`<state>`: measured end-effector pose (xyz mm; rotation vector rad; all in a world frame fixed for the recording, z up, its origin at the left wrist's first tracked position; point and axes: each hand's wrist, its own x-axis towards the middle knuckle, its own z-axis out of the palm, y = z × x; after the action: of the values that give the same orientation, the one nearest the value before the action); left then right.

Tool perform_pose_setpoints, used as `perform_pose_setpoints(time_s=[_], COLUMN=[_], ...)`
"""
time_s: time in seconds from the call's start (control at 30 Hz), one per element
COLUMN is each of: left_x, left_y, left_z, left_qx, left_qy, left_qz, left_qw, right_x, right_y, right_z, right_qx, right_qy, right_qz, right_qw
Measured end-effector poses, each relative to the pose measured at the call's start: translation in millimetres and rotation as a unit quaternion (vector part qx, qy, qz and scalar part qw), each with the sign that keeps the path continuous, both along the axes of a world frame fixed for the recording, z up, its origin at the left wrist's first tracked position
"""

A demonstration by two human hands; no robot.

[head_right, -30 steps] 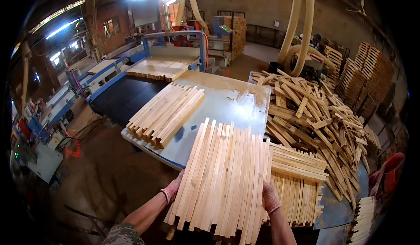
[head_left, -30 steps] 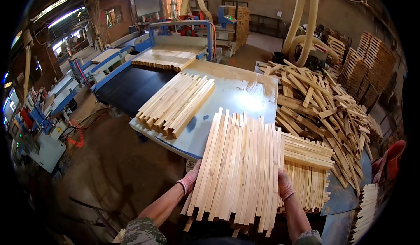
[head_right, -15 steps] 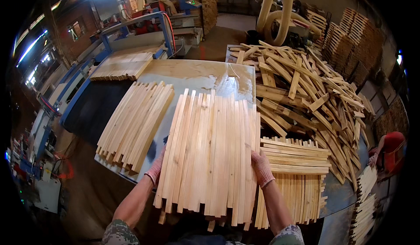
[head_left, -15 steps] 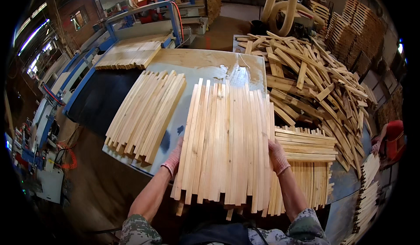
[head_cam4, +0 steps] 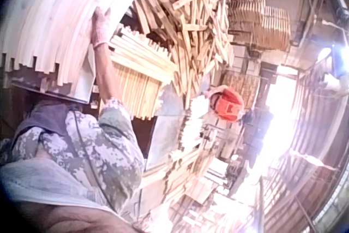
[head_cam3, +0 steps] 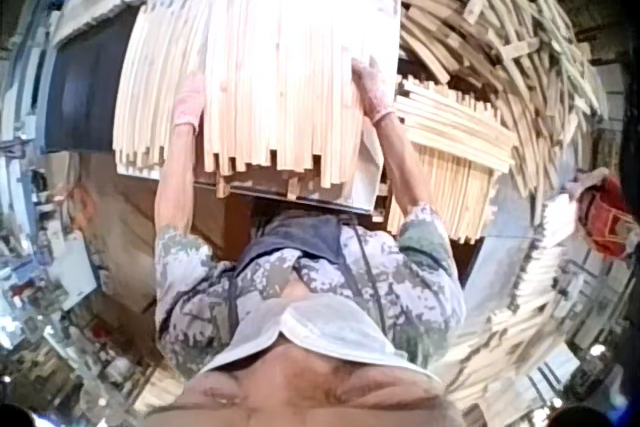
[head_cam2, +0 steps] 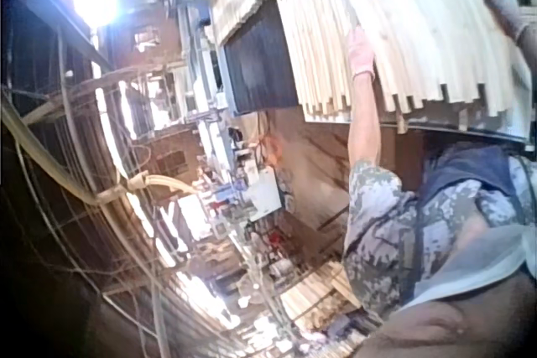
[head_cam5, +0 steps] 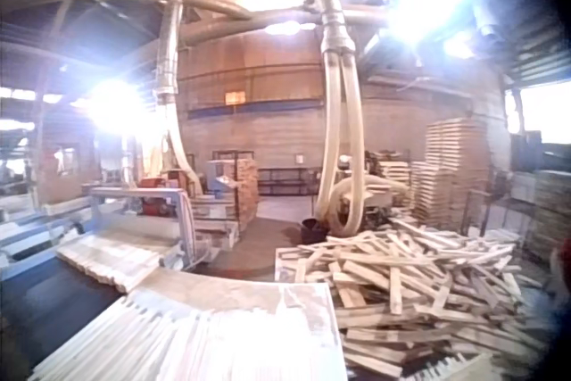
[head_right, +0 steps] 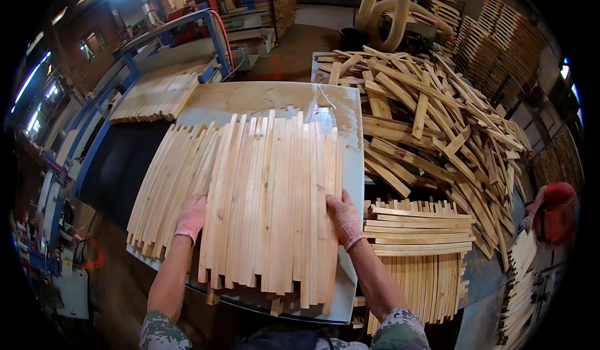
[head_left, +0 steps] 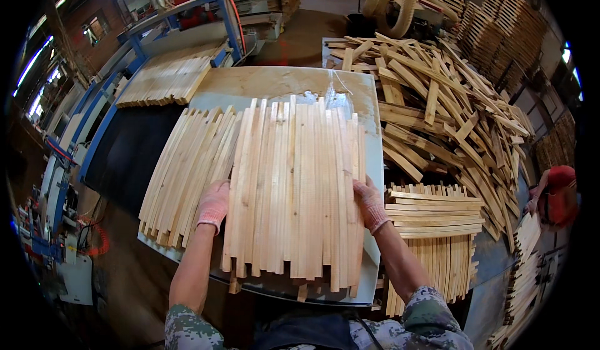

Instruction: The person picks up stacks of light-colored wooden planks from a table and places them onto a moving conveyor belt. The person repeatedly gathers planks, aligns them, and transfers them to the belt in a continuous loop.

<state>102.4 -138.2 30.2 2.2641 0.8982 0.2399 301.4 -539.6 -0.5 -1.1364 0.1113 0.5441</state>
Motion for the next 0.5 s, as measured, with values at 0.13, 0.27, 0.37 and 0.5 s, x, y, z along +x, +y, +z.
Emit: perform_pose_setpoints(time_s=[0.13,0.27,0.37,0.5], left_x=[-3,-2,-18,-34], left_y=[-9,-22,3,40], left_z=[22,71,51,1], left_qx=[-0.047,0.002,-0.010,-0.014], left_qy=[-0.048,0.066,0.013,-0.184], left_qz=[0.017,0.000,-0.033,-0.163], left_qw=[0.998,0.998,0.999,0.969], right_x=[4,2,-3,4], right_y=[22,28,33,26], right_z=[-13,5,53,36], right_qx=[-0.033,-0.170,-0.465,-0.640], right_qy=[-0.012,-0.069,-0.146,-0.225], right_qz=[0.004,0.054,0.151,0.158], right_qw=[0.999,0.982,0.860,0.717])
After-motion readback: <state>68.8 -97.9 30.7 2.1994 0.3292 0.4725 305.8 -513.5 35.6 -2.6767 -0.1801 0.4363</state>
